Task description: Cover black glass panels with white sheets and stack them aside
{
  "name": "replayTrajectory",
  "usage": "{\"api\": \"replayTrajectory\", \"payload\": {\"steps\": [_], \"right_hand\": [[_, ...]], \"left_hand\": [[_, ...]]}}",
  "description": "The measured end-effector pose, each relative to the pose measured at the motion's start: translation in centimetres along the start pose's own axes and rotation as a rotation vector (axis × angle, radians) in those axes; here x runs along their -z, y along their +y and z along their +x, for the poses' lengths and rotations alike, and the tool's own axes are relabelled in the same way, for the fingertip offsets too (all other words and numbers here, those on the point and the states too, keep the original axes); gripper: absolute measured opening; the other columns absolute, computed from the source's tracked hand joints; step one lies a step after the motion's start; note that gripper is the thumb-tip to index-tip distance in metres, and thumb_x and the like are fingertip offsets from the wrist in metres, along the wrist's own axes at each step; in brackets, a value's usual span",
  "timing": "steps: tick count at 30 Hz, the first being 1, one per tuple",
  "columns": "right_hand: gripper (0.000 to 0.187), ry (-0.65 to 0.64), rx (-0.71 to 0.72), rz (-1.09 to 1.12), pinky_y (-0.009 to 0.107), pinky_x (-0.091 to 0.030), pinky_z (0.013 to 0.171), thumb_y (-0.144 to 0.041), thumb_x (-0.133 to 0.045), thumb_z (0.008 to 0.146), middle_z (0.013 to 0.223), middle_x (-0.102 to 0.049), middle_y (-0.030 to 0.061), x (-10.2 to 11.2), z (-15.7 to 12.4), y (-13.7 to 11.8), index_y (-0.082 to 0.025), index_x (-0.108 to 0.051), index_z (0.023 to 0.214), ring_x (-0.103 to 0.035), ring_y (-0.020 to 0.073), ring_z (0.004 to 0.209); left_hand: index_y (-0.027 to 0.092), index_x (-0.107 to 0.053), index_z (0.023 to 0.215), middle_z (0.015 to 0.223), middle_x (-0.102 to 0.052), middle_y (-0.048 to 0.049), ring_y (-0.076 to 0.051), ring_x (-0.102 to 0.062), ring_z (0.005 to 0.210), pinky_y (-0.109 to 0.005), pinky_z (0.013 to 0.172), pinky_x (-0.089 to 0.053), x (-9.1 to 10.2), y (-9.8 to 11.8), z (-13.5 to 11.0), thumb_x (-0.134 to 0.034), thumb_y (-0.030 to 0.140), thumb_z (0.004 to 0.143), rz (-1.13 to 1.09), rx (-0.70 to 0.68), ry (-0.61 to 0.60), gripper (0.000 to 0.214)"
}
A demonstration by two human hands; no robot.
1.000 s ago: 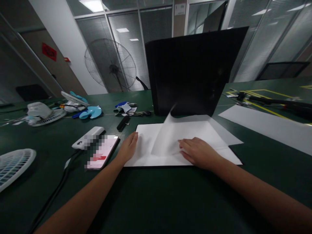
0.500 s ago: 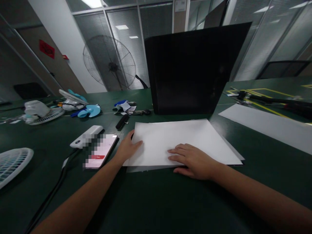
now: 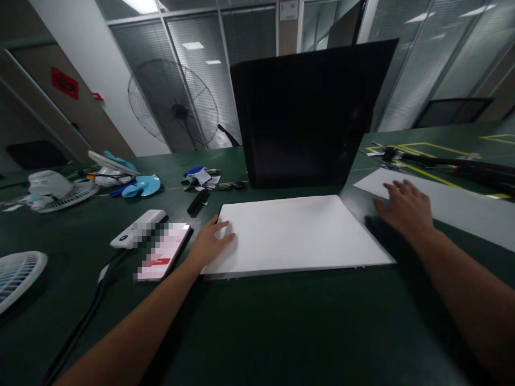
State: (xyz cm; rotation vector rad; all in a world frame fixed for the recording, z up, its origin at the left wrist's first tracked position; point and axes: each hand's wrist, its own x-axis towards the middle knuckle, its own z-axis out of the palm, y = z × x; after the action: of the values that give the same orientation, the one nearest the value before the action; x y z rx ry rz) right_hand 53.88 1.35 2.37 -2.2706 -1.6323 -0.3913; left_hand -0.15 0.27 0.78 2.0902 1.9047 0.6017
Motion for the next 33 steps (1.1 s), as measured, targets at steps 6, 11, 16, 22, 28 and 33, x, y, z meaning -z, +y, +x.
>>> {"api": "replayTrajectory", "payload": {"steps": [6,11,16,22,28,33], "right_hand": [[0.075,-0.176,-0.372,-0.041,0.062,-0.039,0.091,-0.059,-0.042,0.094,0.127,-0.055,0.0383,-2.4,0.6,5.5,0.003,-0.059,0.133,-0.052,0.0488,0.120],[0.060,-0.193,-0.352,-0.059,0.057,-0.037,0.093,-0.051,-0.043,0.095,0.133,-0.054,0.0323,-2.2,0.7,5.0,-0.008,-0.066,0.128,-0.049,0.0440,0.125],[0.046,-0.160,-0.369,-0.018,0.048,-0.043,0.082,-0.028,-0.036,0.095,0.117,-0.062,0.0313,-1.0,0.3,4.0,-0.006,-0.068,0.122,-0.060,0.0388,0.111],[0.056,0.055,-0.381,0.036,0.046,-0.044,0.077,-0.039,-0.021,0.103,0.104,-0.065,0.0308,1.6,-1.1,-0.4,-0.004,-0.055,0.129,-0.066,0.0382,0.097],[0.047,0.092,0.163,0.096,0.042,-0.045,0.099,-0.039,-0.026,0.105,0.124,-0.066,0.0186,3.0,-4.2,-8.6,-0.013,-0.055,0.131,-0.062,0.0295,0.118],[0.042,-0.070,0.780,0.148,0.051,-0.038,0.114,-0.032,-0.033,0.104,0.145,-0.057,0.0159,2.6,-8.7,-14.8,-0.011,-0.061,0.127,-0.046,0.0331,0.141]], "left_hand": [[0.018,-0.069,0.132,0.160,-0.045,-0.0159,-0.035,-0.049,0.143,-0.049,0.113,-0.043,-0.3,-0.3,0.0,-0.061,0.048,0.093,-0.048,-0.015,0.063,0.050],[0.022,-0.072,0.125,0.156,-0.052,-0.0122,-0.033,-0.055,0.137,-0.048,0.115,-0.041,-0.2,-0.1,-0.1,-0.061,0.050,0.092,-0.039,-0.032,0.062,0.045],[0.021,-0.069,0.131,0.159,-0.046,-0.0149,-0.034,-0.051,0.141,-0.048,0.112,-0.043,0.0,0.0,-0.3,-0.065,0.052,0.088,-0.015,-0.024,0.029,0.053],[0.021,-0.068,0.133,0.159,-0.046,-0.0149,-0.034,-0.053,0.139,-0.046,0.108,-0.047,-0.1,-0.1,-0.2,-0.064,0.052,0.089,-0.006,-0.016,0.030,0.054],[0.021,-0.071,0.128,0.155,-0.052,-0.0140,-0.033,-0.054,0.138,-0.046,0.107,-0.049,-0.1,-0.2,-0.1,-0.054,0.052,0.095,-0.063,-0.031,0.041,0.049],[0.021,-0.075,0.121,0.150,-0.058,-0.0119,-0.031,-0.050,0.142,-0.050,0.121,-0.032,-0.2,-0.4,0.0,-0.038,0.055,0.103,-0.122,-0.054,0.070,0.054]]}}
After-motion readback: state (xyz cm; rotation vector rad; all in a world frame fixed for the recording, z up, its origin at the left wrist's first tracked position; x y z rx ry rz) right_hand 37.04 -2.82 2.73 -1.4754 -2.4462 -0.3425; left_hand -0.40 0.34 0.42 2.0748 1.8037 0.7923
